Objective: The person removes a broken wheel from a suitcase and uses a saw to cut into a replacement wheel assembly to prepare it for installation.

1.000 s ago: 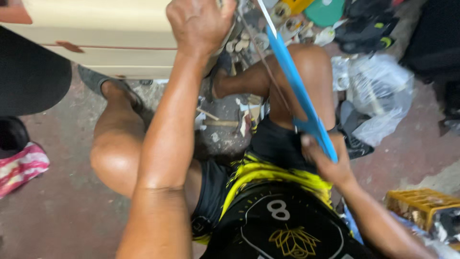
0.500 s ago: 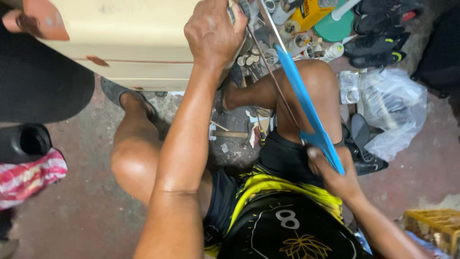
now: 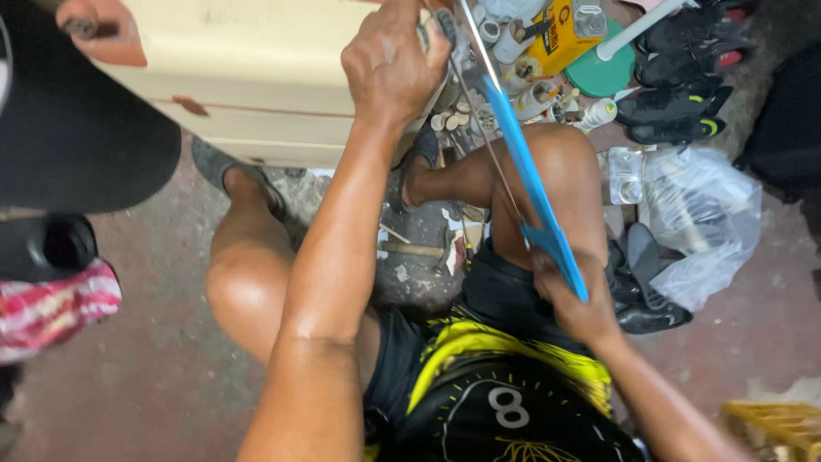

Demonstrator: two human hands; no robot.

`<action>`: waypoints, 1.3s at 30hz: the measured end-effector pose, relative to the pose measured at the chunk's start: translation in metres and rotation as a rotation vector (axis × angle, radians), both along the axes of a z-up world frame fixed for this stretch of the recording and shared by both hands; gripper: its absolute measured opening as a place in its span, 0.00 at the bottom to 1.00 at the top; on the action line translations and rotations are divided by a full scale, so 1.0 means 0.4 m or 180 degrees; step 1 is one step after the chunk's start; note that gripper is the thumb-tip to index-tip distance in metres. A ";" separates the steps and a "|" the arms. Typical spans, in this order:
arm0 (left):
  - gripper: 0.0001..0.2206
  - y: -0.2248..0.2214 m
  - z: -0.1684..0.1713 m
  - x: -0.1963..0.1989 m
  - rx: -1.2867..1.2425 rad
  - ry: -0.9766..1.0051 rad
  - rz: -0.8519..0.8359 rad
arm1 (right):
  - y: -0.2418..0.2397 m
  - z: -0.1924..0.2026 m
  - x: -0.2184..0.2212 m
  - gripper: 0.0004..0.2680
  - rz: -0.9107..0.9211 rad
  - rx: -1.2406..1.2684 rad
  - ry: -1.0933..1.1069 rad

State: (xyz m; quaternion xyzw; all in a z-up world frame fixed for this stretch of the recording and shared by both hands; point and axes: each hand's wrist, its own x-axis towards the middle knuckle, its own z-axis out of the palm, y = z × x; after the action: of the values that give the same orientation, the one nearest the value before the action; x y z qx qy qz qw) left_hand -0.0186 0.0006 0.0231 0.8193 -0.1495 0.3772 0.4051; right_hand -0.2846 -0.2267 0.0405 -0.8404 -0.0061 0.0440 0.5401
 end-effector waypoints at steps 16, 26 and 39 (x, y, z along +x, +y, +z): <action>0.13 -0.012 -0.009 -0.004 0.0346 0.0058 0.0303 | 0.021 0.048 0.031 0.08 -0.0206 -0.0067 0.0189; 0.08 -0.039 0.004 -0.008 0.0338 0.0013 0.0360 | 0.015 0.067 0.058 0.07 -0.0226 0.0047 0.0194; 0.10 -0.023 -0.019 -0.001 0.0388 -0.0045 0.0307 | 0.041 0.002 0.250 0.10 -0.0289 0.0043 0.0248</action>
State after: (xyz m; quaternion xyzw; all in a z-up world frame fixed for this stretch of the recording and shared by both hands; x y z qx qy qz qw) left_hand -0.0190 -0.0084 0.0155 0.8460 -0.1354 0.3923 0.3347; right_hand -0.1845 -0.2102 0.0414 -0.8338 0.0527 0.0521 0.5470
